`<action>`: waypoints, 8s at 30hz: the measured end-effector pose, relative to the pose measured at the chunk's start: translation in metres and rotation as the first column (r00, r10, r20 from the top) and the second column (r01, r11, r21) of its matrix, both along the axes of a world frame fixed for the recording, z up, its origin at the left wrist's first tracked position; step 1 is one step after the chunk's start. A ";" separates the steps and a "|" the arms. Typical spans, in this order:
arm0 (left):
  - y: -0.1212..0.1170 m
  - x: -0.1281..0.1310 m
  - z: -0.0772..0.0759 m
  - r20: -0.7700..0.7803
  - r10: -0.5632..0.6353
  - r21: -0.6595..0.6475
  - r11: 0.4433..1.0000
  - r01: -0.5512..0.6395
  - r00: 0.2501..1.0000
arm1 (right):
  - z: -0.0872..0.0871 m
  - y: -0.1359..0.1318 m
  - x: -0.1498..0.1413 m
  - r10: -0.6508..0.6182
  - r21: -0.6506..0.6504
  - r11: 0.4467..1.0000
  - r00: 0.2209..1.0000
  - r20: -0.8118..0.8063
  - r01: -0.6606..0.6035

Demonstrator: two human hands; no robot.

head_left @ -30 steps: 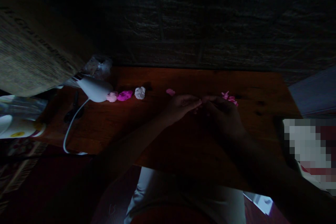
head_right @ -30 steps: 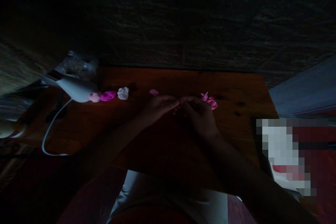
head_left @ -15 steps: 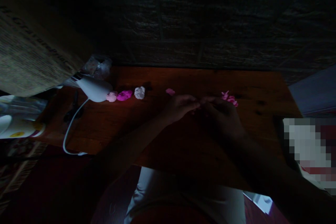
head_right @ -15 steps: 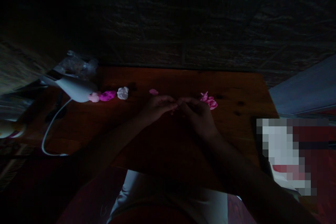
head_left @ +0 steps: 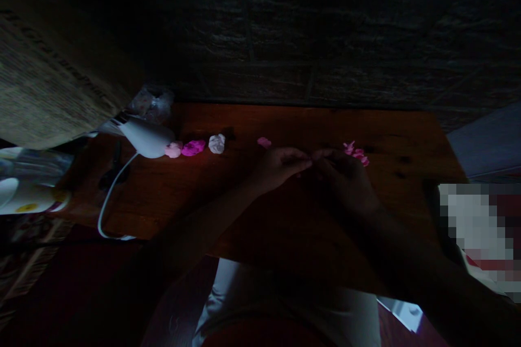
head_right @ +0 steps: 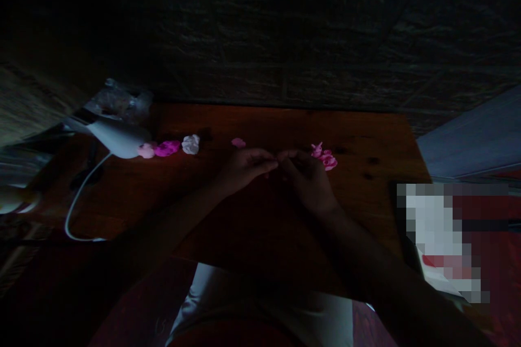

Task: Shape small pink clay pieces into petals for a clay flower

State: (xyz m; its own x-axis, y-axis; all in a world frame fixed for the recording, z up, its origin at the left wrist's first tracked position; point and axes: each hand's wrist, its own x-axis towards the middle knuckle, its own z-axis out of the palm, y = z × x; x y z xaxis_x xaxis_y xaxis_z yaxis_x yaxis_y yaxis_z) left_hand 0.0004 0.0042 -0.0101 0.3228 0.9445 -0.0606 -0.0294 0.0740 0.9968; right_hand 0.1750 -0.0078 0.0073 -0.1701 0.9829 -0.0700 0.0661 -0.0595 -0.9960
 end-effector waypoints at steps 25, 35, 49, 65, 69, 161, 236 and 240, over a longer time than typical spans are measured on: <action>-0.002 -0.002 0.001 -0.115 0.064 0.089 0.995 -0.054 0.991 | -0.001 0.006 0.008 0.100 0.079 0.991 0.989 0.110 -0.109; -0.004 -0.001 0.003 -0.066 0.053 0.081 0.996 -0.048 0.996 | 0.003 0.005 0.010 0.142 0.255 0.944 0.954 0.265 -0.211; -0.001 -0.002 0.001 -0.068 0.077 0.074 0.995 -0.072 0.995 | -0.002 0.004 0.008 0.038 0.077 0.996 0.997 0.068 -0.043; -0.001 0.000 0.004 -0.069 0.122 0.047 0.992 -0.119 0.990 | -0.003 0.005 0.008 0.053 0.034 0.998 0.997 0.063 -0.055; -0.001 0.000 0.003 -0.050 0.147 0.091 0.986 -0.142 0.988 | 0.003 0.004 0.005 0.082 0.111 0.989 0.987 0.136 -0.098; 0.002 -0.002 -0.003 -0.038 0.127 0.046 0.991 -0.125 0.991 | -0.003 0.002 0.005 0.042 0.149 0.986 0.983 0.180 -0.069; 0.000 0.002 0.001 0.034 0.098 0.054 0.994 -0.100 0.995 | -0.003 0.001 0.000 -0.077 -0.044 0.996 0.996 0.035 0.079; 0.000 0.002 0.001 0.039 0.095 0.049 0.994 -0.097 0.995 | -0.004 0.001 0.000 -0.052 -0.044 0.998 0.998 0.029 0.053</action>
